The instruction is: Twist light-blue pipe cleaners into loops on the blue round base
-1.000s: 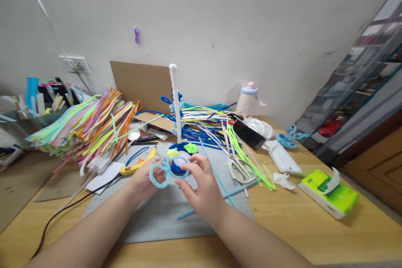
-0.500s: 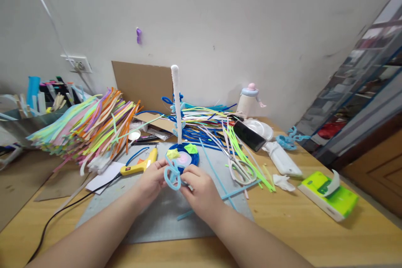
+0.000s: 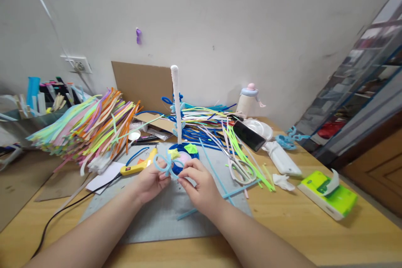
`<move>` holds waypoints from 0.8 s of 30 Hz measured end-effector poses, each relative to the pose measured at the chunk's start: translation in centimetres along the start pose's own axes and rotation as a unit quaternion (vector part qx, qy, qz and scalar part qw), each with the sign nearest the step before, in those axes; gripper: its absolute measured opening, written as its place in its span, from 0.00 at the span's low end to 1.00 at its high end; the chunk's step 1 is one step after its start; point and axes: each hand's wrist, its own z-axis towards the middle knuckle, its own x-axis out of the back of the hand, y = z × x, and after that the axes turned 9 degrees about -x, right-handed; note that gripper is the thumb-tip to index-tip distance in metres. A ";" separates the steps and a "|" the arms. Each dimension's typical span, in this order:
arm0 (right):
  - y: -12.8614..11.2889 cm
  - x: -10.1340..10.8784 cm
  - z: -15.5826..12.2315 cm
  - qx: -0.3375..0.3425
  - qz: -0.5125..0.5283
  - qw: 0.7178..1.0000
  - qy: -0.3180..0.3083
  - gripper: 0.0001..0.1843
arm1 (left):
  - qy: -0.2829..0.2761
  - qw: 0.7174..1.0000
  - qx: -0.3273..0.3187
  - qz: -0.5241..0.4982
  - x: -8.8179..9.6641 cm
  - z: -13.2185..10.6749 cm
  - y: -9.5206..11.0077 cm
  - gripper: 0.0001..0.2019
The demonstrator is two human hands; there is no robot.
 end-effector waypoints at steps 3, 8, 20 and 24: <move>-0.1 -0.1 -0.1 -0.011 -0.003 1.000 0.009 0.04 | -0.012 0.993 -0.044 0.109 -0.2 0.0 -0.6 0.10; 0.1 -0.3 -0.2 -0.035 0.004 0.999 0.007 0.05 | 0.007 0.980 -0.060 0.189 -0.5 0.0 -1.4 0.12; 0.0 0.4 0.4 0.008 -0.003 1.000 0.025 0.05 | -0.035 0.997 0.064 -0.002 -0.3 -0.5 -0.1 0.08; -0.3 0.2 0.1 0.001 0.000 1.000 0.014 0.05 | -0.053 0.994 0.019 0.094 -0.7 -0.6 -0.9 0.09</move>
